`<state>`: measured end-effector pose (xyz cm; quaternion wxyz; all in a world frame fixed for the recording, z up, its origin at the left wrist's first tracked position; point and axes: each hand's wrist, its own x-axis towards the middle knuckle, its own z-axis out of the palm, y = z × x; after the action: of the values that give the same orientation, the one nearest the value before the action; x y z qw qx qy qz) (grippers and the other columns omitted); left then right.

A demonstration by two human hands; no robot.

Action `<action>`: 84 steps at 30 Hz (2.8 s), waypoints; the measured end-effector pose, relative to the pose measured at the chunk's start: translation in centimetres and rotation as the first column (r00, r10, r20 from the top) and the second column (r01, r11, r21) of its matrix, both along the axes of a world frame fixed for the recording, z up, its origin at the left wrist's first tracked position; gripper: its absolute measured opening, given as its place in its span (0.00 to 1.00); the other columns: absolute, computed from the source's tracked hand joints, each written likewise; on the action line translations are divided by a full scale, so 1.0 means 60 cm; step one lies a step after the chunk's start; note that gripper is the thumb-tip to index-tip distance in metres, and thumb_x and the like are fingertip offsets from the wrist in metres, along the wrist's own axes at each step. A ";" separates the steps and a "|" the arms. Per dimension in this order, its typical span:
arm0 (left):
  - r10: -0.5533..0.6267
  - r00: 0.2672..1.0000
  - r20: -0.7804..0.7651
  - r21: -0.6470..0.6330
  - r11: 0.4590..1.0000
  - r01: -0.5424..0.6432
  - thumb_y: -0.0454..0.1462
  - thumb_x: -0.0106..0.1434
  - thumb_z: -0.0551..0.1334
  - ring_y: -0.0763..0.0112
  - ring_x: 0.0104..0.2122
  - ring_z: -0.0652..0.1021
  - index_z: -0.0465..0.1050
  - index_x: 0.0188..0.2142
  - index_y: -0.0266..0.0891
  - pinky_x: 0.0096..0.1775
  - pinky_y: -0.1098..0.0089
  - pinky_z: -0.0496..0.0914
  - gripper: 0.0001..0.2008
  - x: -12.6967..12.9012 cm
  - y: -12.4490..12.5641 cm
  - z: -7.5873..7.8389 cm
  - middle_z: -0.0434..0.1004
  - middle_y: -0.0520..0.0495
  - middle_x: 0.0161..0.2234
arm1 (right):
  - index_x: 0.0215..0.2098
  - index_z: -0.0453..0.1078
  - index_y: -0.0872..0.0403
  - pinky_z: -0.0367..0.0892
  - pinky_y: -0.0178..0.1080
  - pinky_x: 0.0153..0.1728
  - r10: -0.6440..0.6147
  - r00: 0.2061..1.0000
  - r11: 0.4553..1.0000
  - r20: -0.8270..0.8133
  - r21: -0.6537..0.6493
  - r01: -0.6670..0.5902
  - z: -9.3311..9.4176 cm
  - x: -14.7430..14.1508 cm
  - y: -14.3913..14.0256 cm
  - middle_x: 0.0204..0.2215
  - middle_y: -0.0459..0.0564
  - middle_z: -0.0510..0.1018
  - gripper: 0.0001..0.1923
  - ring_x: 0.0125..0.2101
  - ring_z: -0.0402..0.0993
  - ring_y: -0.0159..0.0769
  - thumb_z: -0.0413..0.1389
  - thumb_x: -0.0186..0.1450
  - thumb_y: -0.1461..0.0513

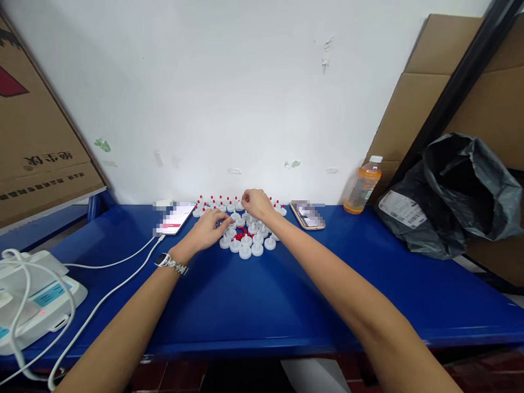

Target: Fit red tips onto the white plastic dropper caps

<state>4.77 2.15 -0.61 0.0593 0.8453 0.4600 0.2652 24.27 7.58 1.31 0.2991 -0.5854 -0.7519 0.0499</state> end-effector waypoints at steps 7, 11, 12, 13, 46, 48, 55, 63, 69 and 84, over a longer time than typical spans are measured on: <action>0.007 0.999 -0.038 0.019 1.000 -0.006 0.44 0.70 0.51 0.58 0.40 0.73 0.76 0.35 0.40 0.43 0.60 0.66 0.18 0.002 0.000 -0.003 0.74 0.43 0.36 | 0.33 0.79 0.55 0.67 0.33 0.38 0.028 0.982 0.986 0.185 -0.165 0.003 -0.012 -0.032 0.051 0.34 0.54 0.83 0.09 0.36 0.78 0.38 0.58 0.56 0.67; 0.007 1.000 -0.023 0.019 1.000 -0.007 0.44 0.70 0.51 0.58 0.41 0.73 0.76 0.36 0.40 0.43 0.60 0.67 0.17 0.002 -0.002 -0.004 0.74 0.43 0.36 | 0.31 0.80 0.55 0.67 0.33 0.37 0.046 0.975 0.978 0.216 -0.209 0.000 -0.011 -0.032 0.061 0.30 0.52 0.82 0.06 0.34 0.78 0.38 0.61 0.55 0.64; 0.006 1.000 -0.021 0.021 1.000 -0.005 0.44 0.70 0.51 0.57 0.41 0.73 0.76 0.35 0.40 0.43 0.60 0.67 0.17 0.002 -0.002 -0.004 0.74 0.43 0.36 | 0.32 0.80 0.55 0.67 0.33 0.37 0.034 0.975 0.978 0.220 -0.207 0.012 -0.009 -0.032 0.063 0.30 0.52 0.82 0.07 0.34 0.78 0.38 0.61 0.56 0.62; 0.005 1.000 -0.020 0.025 1.000 -0.005 0.44 0.70 0.51 0.57 0.41 0.73 0.76 0.35 0.40 0.43 0.59 0.68 0.17 0.001 -0.003 -0.004 0.74 0.43 0.35 | 0.34 0.80 0.55 0.67 0.34 0.37 0.012 0.975 0.980 0.222 -0.196 0.032 -0.008 -0.032 0.064 0.32 0.53 0.82 0.09 0.35 0.78 0.39 0.61 0.57 0.60; -0.104 0.962 0.252 0.126 0.989 0.074 0.42 0.75 0.42 0.67 0.32 0.71 0.63 0.33 0.41 0.37 0.66 0.65 0.18 0.074 -0.049 0.013 0.69 0.49 0.29 | 0.41 0.63 0.50 0.67 0.37 0.37 0.266 0.911 0.936 -0.316 0.312 -0.165 -0.014 0.001 -0.179 0.34 0.46 0.74 0.08 0.32 0.70 0.34 0.53 0.63 0.62; -0.046 0.896 0.441 0.023 0.999 0.040 0.44 0.74 0.43 0.69 0.28 0.70 0.63 0.32 0.40 0.33 0.68 0.63 0.19 0.091 -0.049 0.011 0.68 0.51 0.27 | 0.41 0.63 0.50 0.67 0.39 0.39 0.235 0.941 0.914 -0.243 0.384 -0.129 -0.008 -0.005 -0.183 0.35 0.48 0.73 0.06 0.34 0.70 0.36 0.51 0.65 0.63; 0.156 0.710 0.687 -0.229 0.973 0.008 0.46 0.71 0.43 0.73 0.21 0.61 0.53 0.23 0.42 0.26 0.69 0.60 0.21 0.075 -0.025 0.011 0.56 0.54 0.19 | 0.40 0.66 0.51 0.66 0.41 0.42 0.091 0.980 0.890 -0.175 0.457 -0.001 -0.008 0.019 -0.178 0.41 0.53 0.72 0.09 0.39 0.71 0.41 0.48 0.63 0.67; -0.010 1.000 0.017 0.074 0.997 0.009 0.46 0.70 0.51 0.56 0.43 0.70 0.73 0.36 0.42 0.47 0.54 0.64 0.16 0.037 -0.014 -0.004 0.73 0.44 0.39 | 0.35 0.73 0.52 0.68 0.41 0.41 -0.056 0.897 0.953 -0.438 0.244 0.178 -0.034 0.075 -0.136 0.36 0.48 0.77 0.07 0.35 0.73 0.38 0.56 0.60 0.58; -0.032 0.999 -0.030 0.062 0.998 0.033 0.46 0.72 0.49 0.56 0.44 0.70 0.75 0.41 0.43 0.48 0.55 0.65 0.18 0.055 -0.020 -0.012 0.73 0.44 0.40 | 0.35 0.77 0.54 0.66 0.38 0.36 -0.137 0.917 0.955 -0.374 0.196 0.223 -0.041 0.105 -0.112 0.31 0.48 0.78 0.10 0.29 0.72 0.35 0.56 0.60 0.59; -0.063 0.998 -0.015 0.047 0.997 0.063 0.44 0.71 0.52 0.57 0.44 0.70 0.76 0.37 0.42 0.47 0.56 0.66 0.16 0.065 -0.025 -0.011 0.73 0.44 0.40 | 0.39 0.79 0.50 0.59 0.43 0.48 -0.202 0.978 0.973 0.041 -0.106 0.206 -0.038 0.095 -0.073 0.36 0.49 0.83 0.12 0.43 0.76 0.43 0.56 0.61 0.59</action>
<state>8.67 0.63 -1.28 0.0443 0.8624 0.4270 0.2682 29.99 3.20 -0.97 0.2589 -0.6757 -0.6883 0.0513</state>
